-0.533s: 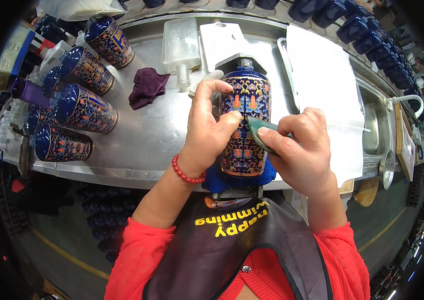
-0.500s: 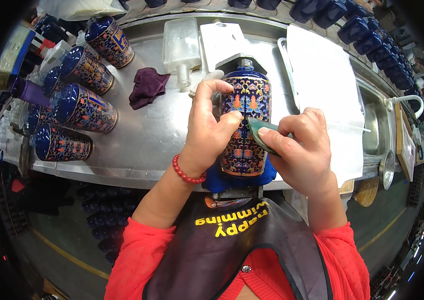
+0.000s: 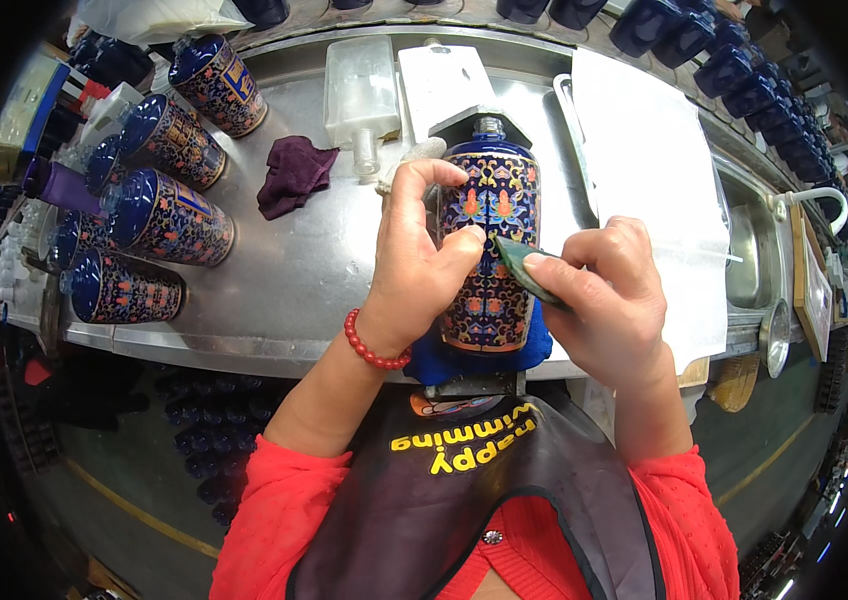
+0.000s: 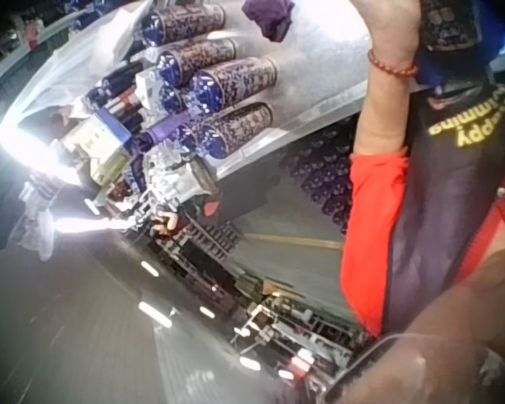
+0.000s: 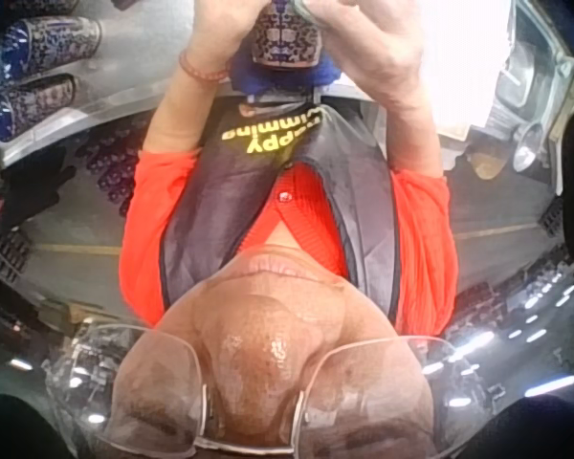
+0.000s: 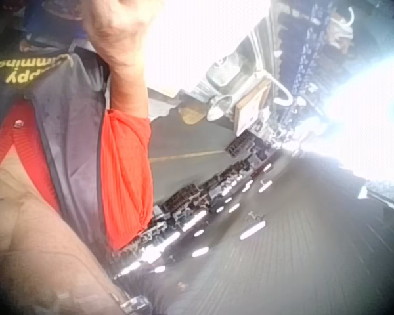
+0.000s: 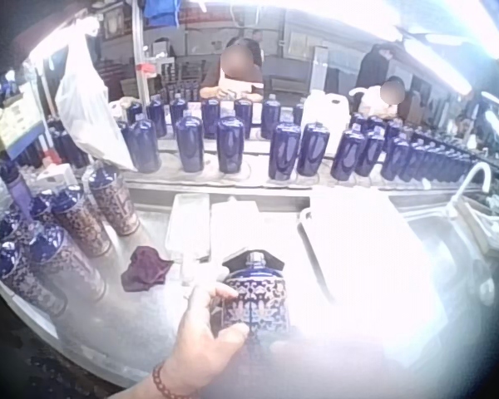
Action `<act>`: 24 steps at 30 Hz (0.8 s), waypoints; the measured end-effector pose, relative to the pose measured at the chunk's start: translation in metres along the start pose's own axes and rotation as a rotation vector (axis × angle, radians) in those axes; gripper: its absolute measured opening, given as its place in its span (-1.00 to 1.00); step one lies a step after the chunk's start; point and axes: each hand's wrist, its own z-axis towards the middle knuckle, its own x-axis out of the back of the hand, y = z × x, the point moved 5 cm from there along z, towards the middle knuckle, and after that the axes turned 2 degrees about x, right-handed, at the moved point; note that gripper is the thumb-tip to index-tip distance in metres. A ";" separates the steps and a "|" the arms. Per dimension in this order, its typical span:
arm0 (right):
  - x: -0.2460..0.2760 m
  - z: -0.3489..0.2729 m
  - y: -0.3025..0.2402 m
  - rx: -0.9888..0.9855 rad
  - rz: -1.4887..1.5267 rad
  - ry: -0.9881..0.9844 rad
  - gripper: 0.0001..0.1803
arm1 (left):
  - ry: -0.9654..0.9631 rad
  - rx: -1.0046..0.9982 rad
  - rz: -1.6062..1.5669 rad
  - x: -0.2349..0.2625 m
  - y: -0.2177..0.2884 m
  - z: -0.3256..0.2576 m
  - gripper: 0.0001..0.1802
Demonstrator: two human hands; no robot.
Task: The person holds a decorated ceramic vase and uses a green abrasive pad to rub its surface. They rotate the vase to reach different areas and continue polishing the same piece throughout the clip.
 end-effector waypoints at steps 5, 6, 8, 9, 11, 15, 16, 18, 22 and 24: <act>-0.001 0.001 0.000 0.044 -0.050 -0.038 -0.60 | 0.006 -0.001 -0.008 -0.001 0.000 0.000 -0.50; -0.001 0.002 0.000 0.055 -0.059 -0.035 -0.60 | 0.029 0.017 -0.047 -0.001 0.000 0.000 -0.50; -0.001 0.002 0.000 0.067 -0.076 -0.037 -0.61 | 0.075 0.052 -0.125 -0.001 -0.002 -0.001 -0.52; 0.000 0.002 0.000 0.069 -0.083 -0.040 -0.62 | 0.073 0.042 -0.123 -0.001 -0.001 -0.001 -0.52; 0.000 0.002 0.000 0.077 -0.087 -0.047 -0.63 | 0.069 0.014 -0.137 0.000 0.000 0.000 -0.52; -0.001 0.003 0.000 0.089 -0.094 -0.045 -0.64 | 0.069 0.005 -0.115 0.000 0.000 0.001 -0.52; -0.002 0.003 0.000 0.091 -0.100 -0.040 -0.64 | 0.068 0.010 -0.120 0.000 0.000 0.000 -0.52; -0.002 0.003 0.000 0.088 -0.101 -0.035 -0.64 | 0.068 0.014 -0.126 0.000 -0.001 0.000 -0.53; -0.003 0.003 0.001 0.090 -0.101 -0.025 -0.64 | 0.068 0.009 -0.120 0.000 0.000 0.000 -0.53; -0.003 0.003 0.001 0.087 -0.094 -0.022 -0.64 | 0.069 0.000 -0.101 0.000 -0.001 0.000 -0.53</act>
